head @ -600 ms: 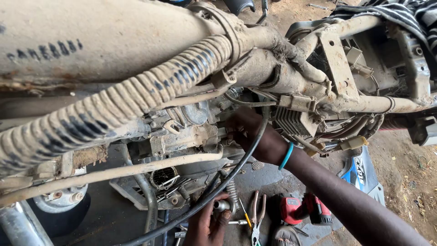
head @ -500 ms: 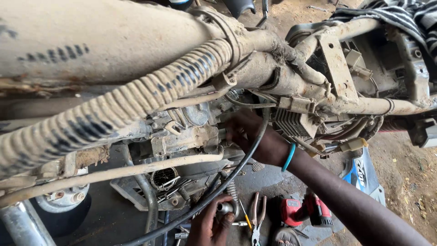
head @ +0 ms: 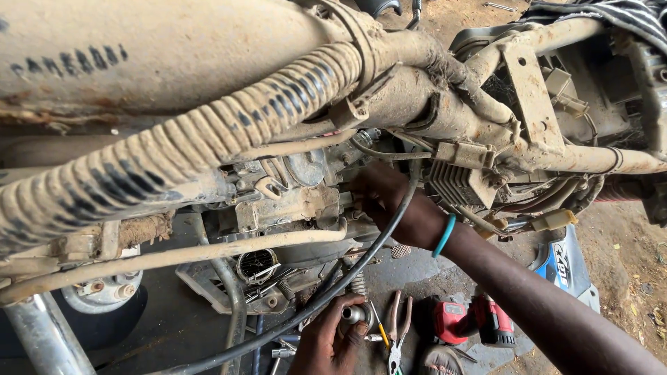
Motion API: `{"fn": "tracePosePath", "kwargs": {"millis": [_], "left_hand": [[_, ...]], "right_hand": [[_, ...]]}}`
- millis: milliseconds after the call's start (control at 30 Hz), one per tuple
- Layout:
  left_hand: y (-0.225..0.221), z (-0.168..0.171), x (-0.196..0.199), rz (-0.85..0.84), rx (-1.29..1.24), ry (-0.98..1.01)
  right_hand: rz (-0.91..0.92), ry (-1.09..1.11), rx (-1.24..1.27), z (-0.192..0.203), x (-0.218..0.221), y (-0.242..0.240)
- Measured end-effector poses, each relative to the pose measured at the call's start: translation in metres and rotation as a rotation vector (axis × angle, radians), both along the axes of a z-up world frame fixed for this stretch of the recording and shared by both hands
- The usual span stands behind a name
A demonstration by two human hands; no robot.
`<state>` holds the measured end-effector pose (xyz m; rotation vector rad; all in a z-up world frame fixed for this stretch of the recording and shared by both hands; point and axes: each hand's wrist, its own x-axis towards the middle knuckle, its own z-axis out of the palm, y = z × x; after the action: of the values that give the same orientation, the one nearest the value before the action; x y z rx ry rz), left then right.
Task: The person works on the exposed frame and engine area of a scooter, using a wrench and screwdriver to loosen and turn bolts and manipulate cables and wiring near the engine. They reposition around the vehicle and continue working on fasteners with hand tools throughout the clip.
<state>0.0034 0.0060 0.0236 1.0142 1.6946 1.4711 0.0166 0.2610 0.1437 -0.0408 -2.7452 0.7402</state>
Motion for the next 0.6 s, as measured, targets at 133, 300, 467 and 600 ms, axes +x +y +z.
{"fn": "tracePosePath", "kwargs": {"millis": [133, 300, 467, 600], "left_hand": [[0.001, 0.000, -0.003, 0.015, -0.015, -0.024], [0.002, -0.004, -0.003, 0.035, 0.049, 0.059], [0.005, -0.012, -0.006, 0.015, 0.034, 0.021], [0.006, -0.019, -0.009, 0.003, 0.019, 0.071]], "right_hand": [[-0.074, -0.077, -0.194, 0.011, -0.005, -0.007], [-0.038, -0.044, 0.050, 0.000, -0.004, 0.000], [-0.005, 0.000, 0.030, 0.007, -0.008, -0.005], [0.024, 0.039, 0.044, 0.001, -0.009, 0.000]]}}
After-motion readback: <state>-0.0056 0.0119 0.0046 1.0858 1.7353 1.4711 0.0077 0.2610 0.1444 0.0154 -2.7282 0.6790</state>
